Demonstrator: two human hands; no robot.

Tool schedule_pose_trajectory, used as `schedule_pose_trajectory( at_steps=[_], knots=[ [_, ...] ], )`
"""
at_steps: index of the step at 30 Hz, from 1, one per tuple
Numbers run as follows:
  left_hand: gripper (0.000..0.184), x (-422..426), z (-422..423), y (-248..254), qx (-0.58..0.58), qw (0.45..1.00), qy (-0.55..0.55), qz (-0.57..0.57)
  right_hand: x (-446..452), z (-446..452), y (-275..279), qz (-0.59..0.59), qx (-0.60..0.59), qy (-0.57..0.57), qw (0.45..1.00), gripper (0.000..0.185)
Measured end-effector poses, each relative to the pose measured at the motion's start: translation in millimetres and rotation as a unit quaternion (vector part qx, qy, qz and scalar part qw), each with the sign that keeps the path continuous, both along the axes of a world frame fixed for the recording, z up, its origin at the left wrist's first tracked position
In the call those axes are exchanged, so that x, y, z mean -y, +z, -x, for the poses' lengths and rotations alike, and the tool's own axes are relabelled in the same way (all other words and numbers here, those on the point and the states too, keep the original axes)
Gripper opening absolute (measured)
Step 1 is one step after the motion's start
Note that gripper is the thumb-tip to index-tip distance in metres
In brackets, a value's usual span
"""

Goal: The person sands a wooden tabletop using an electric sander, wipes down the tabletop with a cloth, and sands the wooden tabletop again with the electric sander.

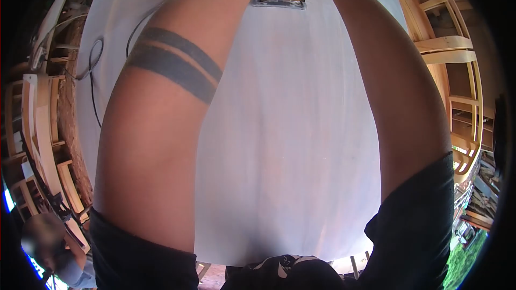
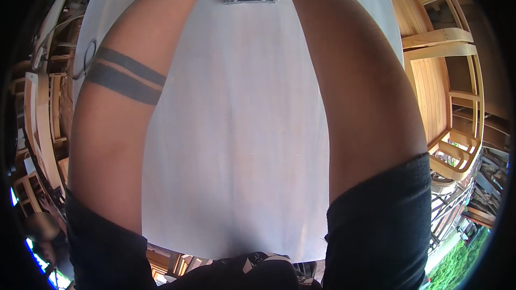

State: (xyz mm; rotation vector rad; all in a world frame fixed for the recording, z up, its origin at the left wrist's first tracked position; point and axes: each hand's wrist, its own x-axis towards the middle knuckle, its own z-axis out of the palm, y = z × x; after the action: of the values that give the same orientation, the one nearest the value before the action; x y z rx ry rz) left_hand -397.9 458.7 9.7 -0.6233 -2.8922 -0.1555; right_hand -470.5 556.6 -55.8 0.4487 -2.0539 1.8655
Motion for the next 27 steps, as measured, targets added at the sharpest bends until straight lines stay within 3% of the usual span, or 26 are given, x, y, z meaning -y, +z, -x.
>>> schedule_pose_trajectory(
  at_steps=[2, 5, 9, 15, 16, 20, 24, 27],
  knots=[
    [0.046, 6, -2, -4, 0.004, 1.000, 0.025, -0.008, 9, -3, -6, 0.000, -0.023, -0.013, 1.000, 0.035],
    [0.045, 6, -14, -2, 0.011, 0.998, 0.055, -0.039, 14, -25, -2, 0.056, 0.040, 0.078, 0.995, 0.035],
    [0.042, 4, -62, 10, 0.037, 0.997, 0.043, -0.048, 14, -72, 3, 0.031, 0.038, 0.006, 0.999, 0.036],
    [0.043, -22, -177, 45, 0.090, 0.978, 0.129, -0.140, -3, -166, 8, 0.021, 0.045, 0.035, 0.998, 0.036],
    [0.042, -25, -191, 44, 0.082, 0.980, 0.126, -0.131, -7, -182, 9, 0.071, 0.058, 0.118, 0.989, 0.035],
    [0.033, -26, -229, -5, 0.029, 0.999, 0.035, -0.027, -27, -262, 19, 0.035, 0.018, 0.095, 0.995, 0.035],
    [0.031, -44, -308, -4, -0.003, 0.998, 0.018, -0.057, -48, -347, 31, 0.005, 0.055, 0.076, 0.996, 0.035],
    [0.029, -54, -364, -1, 0.070, 0.997, 0.020, -0.032, -57, -407, 29, 0.039, 0.076, 0.089, 0.992, 0.035]
  ],
)
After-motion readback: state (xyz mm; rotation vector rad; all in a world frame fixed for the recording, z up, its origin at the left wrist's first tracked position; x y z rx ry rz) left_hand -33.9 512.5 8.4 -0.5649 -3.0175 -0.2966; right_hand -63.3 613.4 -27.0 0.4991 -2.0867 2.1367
